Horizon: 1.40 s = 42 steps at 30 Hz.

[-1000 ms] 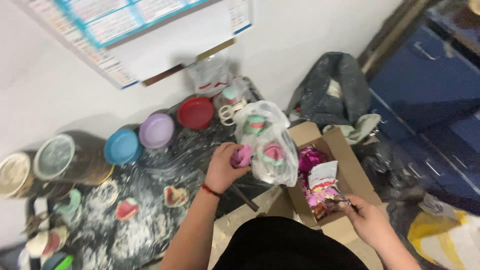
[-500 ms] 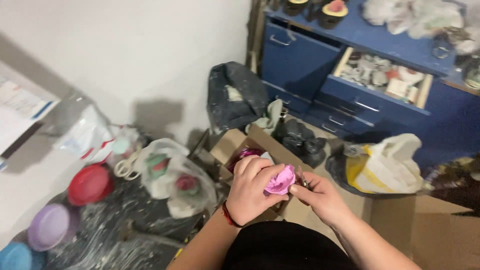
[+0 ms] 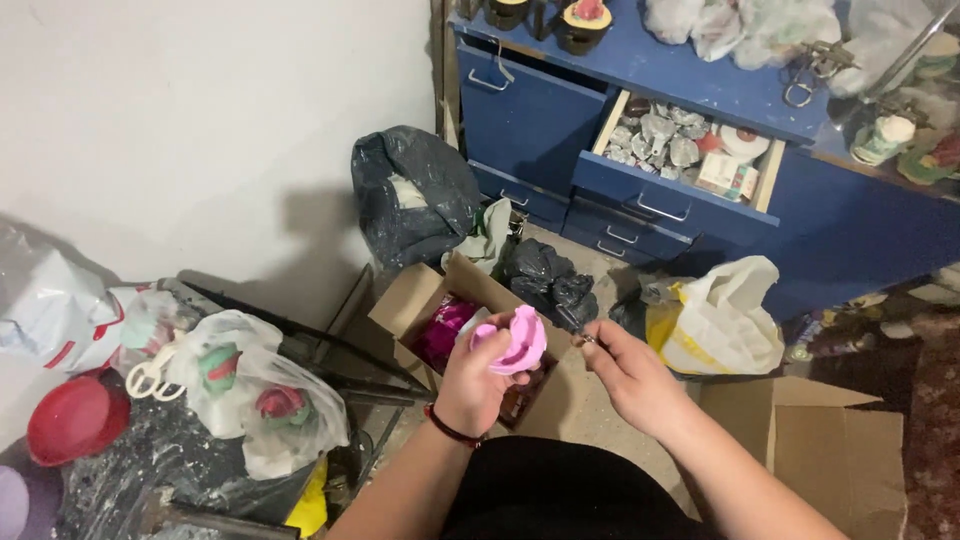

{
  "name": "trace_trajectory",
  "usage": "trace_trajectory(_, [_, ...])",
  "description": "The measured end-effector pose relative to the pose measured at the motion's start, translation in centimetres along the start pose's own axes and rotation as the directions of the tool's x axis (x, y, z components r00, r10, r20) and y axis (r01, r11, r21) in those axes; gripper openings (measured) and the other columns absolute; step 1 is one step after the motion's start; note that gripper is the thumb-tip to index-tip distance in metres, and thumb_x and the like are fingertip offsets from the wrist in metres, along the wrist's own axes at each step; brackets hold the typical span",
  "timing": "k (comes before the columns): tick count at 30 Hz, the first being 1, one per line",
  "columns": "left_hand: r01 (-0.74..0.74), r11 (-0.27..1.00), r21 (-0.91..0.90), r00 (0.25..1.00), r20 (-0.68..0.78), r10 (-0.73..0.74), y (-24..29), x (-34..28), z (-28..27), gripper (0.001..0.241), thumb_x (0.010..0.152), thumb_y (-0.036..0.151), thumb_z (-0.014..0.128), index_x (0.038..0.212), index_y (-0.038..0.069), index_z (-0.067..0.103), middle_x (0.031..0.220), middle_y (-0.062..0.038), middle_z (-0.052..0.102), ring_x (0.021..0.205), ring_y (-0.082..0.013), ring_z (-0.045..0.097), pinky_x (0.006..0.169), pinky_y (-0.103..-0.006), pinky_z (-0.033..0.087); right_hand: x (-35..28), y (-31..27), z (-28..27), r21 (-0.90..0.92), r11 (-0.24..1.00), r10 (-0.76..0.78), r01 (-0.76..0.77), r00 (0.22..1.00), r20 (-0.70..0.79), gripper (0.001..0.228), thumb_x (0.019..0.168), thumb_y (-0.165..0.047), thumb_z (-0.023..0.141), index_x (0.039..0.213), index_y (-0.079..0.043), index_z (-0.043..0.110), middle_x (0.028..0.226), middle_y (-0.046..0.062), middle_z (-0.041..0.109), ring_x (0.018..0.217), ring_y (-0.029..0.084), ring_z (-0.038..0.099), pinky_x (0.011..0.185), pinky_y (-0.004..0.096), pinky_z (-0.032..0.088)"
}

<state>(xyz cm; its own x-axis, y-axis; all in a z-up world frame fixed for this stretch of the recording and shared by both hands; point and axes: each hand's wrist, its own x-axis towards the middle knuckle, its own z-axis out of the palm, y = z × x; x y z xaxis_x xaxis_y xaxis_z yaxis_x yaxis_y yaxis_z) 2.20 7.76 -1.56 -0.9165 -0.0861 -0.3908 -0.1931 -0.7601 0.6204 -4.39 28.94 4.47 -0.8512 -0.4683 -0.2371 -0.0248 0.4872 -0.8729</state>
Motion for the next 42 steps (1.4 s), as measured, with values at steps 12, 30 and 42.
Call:
trace_trajectory(12, [-0.021,0.996,0.084,0.996,0.091,0.013,3.4,0.7,-0.2,0.032,0.089,0.022,0.073,0.115,0.004,0.069,0.096,-0.013,0.072,0.076,-0.0244,0.069,0.055,-0.0317,0.056,-1.6,-3.4,1.8,-0.505,0.859,0.033,-0.085,0.993,-0.111,0.032,0.097,-0.046,0.057,0.1,-0.027,0.082,0.099,-0.008,0.084,0.081,0.025,0.076,0.066,0.04,0.057])
trace_trajectory(30, [-0.434,0.756,0.491,0.901,0.224,0.372,5.5,0.0,-3.8,0.046,0.087,0.016,0.078,0.129,0.0,0.07,0.122,-0.015,0.077,0.107,-0.0207,0.073,0.092,-0.0312,0.06,-0.3,-3.3,10.7,-0.741,0.663,-0.153,-0.104,0.951,-0.27,0.032,0.105,-0.041,0.054,0.092,-0.014,0.064,0.064,0.007,0.067,0.054,0.037,0.064,0.043,0.053,0.047])
trace_trajectory(42, [-0.087,0.991,0.098,0.98,-0.171,0.103,4.3,2.8,-3.7,0.058,0.072,0.011,0.079,0.127,-0.003,0.066,0.116,-0.025,0.074,0.105,-0.0369,0.072,0.095,-0.0466,0.057,2.5,-4.1,12.1,-0.05,0.958,0.267,-0.283,0.94,-0.213,0.041,0.107,-0.038,0.053,0.074,-0.015,0.057,0.065,0.001,0.059,0.065,0.019,0.055,0.062,0.036,0.04])
